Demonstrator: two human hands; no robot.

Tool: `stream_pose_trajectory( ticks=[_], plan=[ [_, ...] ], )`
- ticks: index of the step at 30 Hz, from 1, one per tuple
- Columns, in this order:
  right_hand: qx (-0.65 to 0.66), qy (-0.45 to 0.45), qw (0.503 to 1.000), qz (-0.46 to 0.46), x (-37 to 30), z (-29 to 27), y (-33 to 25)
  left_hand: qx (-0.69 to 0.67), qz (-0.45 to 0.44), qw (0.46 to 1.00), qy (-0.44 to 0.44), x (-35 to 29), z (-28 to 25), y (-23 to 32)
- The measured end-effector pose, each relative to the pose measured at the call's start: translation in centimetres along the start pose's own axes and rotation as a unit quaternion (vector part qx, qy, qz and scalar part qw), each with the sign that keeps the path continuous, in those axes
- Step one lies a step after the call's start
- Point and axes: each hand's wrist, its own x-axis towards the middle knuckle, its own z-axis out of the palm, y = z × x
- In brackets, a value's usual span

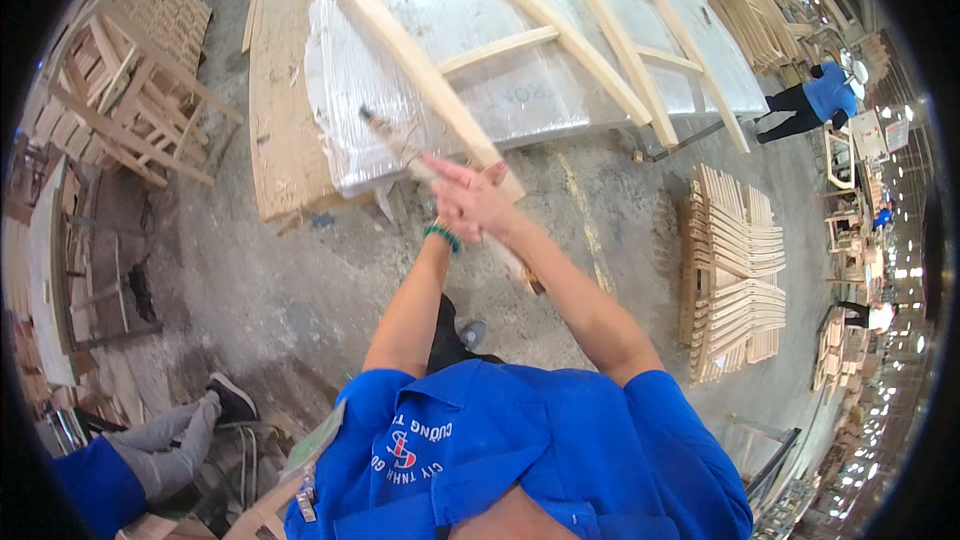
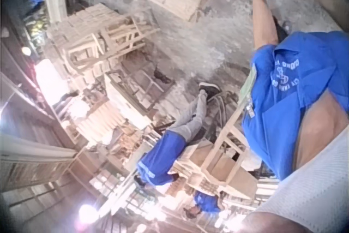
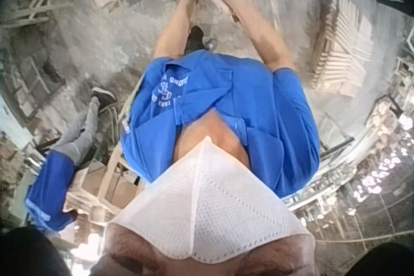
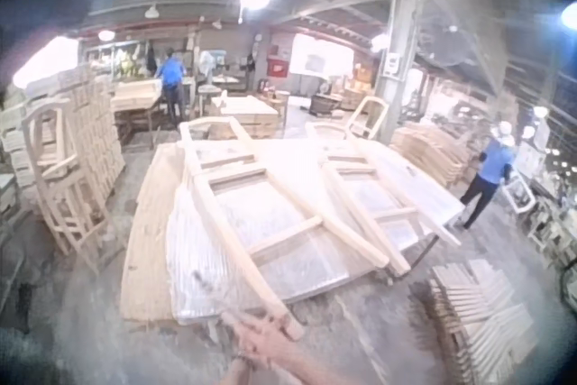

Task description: The person sands the edges and surfaces of a wooden chair frame using a sanding block. They repeatedly lift, rotate, and reposition the chair frame on a plastic-covered workbench to access different sides while sanding.

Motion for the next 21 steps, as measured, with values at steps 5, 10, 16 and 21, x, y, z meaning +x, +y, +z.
stream_pose_trajectory(
  ticks=[5,10,16,21],
  plan=[
    [0.072,-0.017,0.997,0.0,-7.9,0.7,-4.7,0.211,-0.075,0.971,0.08,-5.0,-1.7,6.5],
    [0.187,0.062,0.98,-0.032,-13.8,-3.0,-6.3,0.288,-0.029,0.929,0.23,-11.6,-9.5,18.0],
    [0.238,0.16,0.953,-0.094,-11.3,-8.0,-5.2,0.734,0.045,0.458,0.499,-9.0,-11.9,27.5],
    [0.221,0.17,0.959,-0.057,-5.7,-10.5,-5.0,0.717,0.237,0.602,0.258,3.1,-5.1,23.0]
  ],
)
